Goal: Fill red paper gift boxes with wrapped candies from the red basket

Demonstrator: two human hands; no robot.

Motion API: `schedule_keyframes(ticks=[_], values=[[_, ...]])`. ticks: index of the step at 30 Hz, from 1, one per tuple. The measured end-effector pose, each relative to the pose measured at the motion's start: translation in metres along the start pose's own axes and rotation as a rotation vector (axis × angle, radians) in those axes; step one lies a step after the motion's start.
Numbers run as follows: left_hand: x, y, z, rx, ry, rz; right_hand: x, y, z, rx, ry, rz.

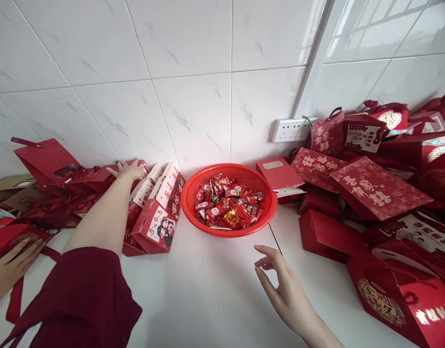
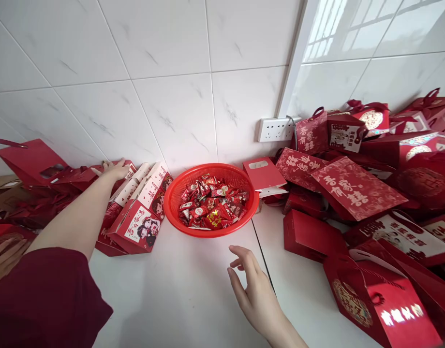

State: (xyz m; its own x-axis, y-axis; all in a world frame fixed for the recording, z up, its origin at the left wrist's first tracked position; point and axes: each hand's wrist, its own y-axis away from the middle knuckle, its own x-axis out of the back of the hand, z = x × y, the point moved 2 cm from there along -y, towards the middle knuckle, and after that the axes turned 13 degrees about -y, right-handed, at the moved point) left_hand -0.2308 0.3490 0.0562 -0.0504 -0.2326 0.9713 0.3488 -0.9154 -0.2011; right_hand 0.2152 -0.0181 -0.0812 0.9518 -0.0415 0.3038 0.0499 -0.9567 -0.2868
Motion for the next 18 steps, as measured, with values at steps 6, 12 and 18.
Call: schedule_keyframes(ticks=[6, 12, 18], values=[[0.03, 0.019, 0.028, -0.129, 0.038, 0.086, 0.003, -0.004, 0.0, 0.006, -0.019, -0.021], [0.077, 0.147, 0.08, -0.554, 0.029, 0.393, -0.001, -0.003, -0.001, 0.069, -0.018, -0.07], [-0.016, 0.371, 0.089, -1.195, 0.173, 0.118, 0.012, -0.007, -0.008, 0.176, 0.063, -0.051]])
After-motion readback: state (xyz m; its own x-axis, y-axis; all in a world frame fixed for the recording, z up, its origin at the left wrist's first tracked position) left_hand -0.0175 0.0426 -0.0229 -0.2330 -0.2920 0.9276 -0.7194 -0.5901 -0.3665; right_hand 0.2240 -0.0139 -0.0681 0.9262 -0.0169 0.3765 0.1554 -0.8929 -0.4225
